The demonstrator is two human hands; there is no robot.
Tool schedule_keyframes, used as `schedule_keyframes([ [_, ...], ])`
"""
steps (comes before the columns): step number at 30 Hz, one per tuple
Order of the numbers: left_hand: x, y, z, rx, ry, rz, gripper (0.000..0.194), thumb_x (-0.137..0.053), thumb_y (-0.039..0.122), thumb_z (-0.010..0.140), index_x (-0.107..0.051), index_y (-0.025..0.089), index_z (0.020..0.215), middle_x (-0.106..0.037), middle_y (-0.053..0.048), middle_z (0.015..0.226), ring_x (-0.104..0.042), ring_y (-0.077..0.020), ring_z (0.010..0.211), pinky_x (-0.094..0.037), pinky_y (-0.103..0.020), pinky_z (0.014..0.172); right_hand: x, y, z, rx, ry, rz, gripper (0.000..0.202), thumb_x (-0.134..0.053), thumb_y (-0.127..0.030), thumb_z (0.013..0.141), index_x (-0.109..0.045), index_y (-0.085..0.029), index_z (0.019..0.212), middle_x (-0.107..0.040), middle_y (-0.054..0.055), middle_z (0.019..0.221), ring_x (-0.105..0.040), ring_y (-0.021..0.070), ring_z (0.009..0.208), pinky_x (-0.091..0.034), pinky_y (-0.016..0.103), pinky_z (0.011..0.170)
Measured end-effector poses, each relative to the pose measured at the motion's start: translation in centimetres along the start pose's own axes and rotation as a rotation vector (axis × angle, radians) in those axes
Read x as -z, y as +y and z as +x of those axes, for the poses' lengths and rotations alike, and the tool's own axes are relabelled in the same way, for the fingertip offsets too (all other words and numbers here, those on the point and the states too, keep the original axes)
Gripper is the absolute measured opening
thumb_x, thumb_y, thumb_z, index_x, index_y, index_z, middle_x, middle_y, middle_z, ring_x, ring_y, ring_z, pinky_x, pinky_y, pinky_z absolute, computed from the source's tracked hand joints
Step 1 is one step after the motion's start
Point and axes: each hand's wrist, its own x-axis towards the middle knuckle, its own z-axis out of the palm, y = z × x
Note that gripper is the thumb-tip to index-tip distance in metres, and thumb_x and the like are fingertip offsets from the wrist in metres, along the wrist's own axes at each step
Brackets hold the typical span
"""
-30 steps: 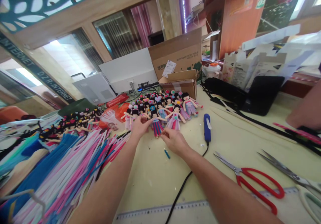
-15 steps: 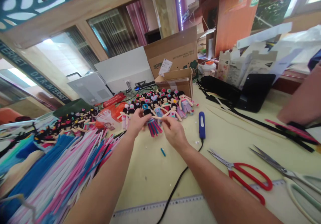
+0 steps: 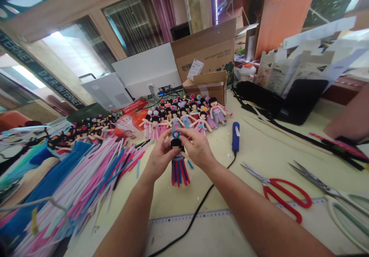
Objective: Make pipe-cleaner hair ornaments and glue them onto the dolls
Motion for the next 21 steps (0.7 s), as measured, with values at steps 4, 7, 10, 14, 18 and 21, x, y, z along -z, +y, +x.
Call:
schedule_keyframes([
  [4, 0.1, -0.6, -0.5, -0.029, 0.039, 0.124, 0.068, -0.063, 0.029, 0.079, -0.035, 0.024, 0.141, -0.067, -0.002, 0.091, -0.061, -0.0146, 0.079, -0.049, -0.028, 0.076, -0.4, 0.3, -0.3, -0.024, -0.004, 0.006, 0.029, -0.053, -0.026, 0.083, -0.069, -0.022, 0.106, -0.071, 0.005, 0.097, -0.065, 0.0177, 0.086, -0.052, 0.031, 0.079],
  [7, 0.1, -0.6, -0.6, -0.035, 0.064, 0.207, 0.065, -0.06, 0.027, 0.08, -0.037, 0.023, 0.141, -0.067, -0.002, 0.09, -0.061, -0.0146, 0.078, -0.049, -0.026, 0.073, -0.6, 0.5, -0.5, -0.02, -0.013, -0.018, 0.03, -0.052, -0.025, 0.083, -0.07, -0.022, 0.107, -0.071, 0.006, 0.097, -0.065, 0.0184, 0.088, -0.052, 0.032, 0.081],
  [10, 0.1, -0.6, -0.7, -0.035, 0.083, 0.285, 0.062, -0.059, 0.027, 0.081, -0.04, 0.021, 0.14, -0.068, -0.002, 0.09, -0.061, -0.0148, 0.077, -0.049, -0.026, 0.071, -0.8, 0.5, -0.8, 0.005, -0.026, -0.071, 0.03, -0.05, -0.024, 0.085, -0.069, -0.023, 0.108, -0.07, 0.006, 0.099, -0.064, 0.0192, 0.092, -0.052, 0.033, 0.083],
  [14, 0.2, -0.8, -0.7, -0.052, 0.112, 0.366, 0.06, -0.058, 0.03, 0.082, -0.042, 0.021, 0.139, -0.069, -0.004, 0.098, -0.063, -0.0169, 0.084, -0.05, -0.028, 0.076, -1.1, 0.5, -1.1, 0.068, -0.041, -0.151, 0.034, -0.047, -0.022, 0.087, -0.066, -0.021, 0.115, -0.067, 0.008, 0.101, -0.062, 0.0194, 0.094, -0.05, 0.034, 0.085],
  [18, 0.3, -0.9, -0.8, -0.046, 0.132, 0.402, 0.059, -0.057, 0.036, 0.084, -0.043, 0.021, 0.139, -0.07, -0.005, 0.1, -0.064, -0.0185, 0.088, -0.051, -0.028, 0.077, -1.4, 0.5, -1.3, 0.083, -0.049, -0.164, 0.036, -0.055, -0.025, 0.084, -0.064, -0.021, 0.118, -0.065, 0.007, 0.096, -0.06, 0.0176, 0.082, -0.051, 0.033, 0.077],
  [21, 0.2, -0.7, -0.9, -0.055, 0.124, 0.398, 0.057, -0.055, 0.035, 0.085, -0.042, 0.021, 0.139, -0.071, -0.005, 0.1, -0.065, -0.0183, 0.089, -0.051, -0.028, 0.077, -1.4, 0.5, -1.4, 0.074, -0.048, -0.166, 0.04, -0.061, -0.024, 0.079, -0.064, -0.022, 0.119, -0.063, 0.005, 0.09, -0.057, 0.0165, 0.077, -0.051, 0.031, 0.073],
])
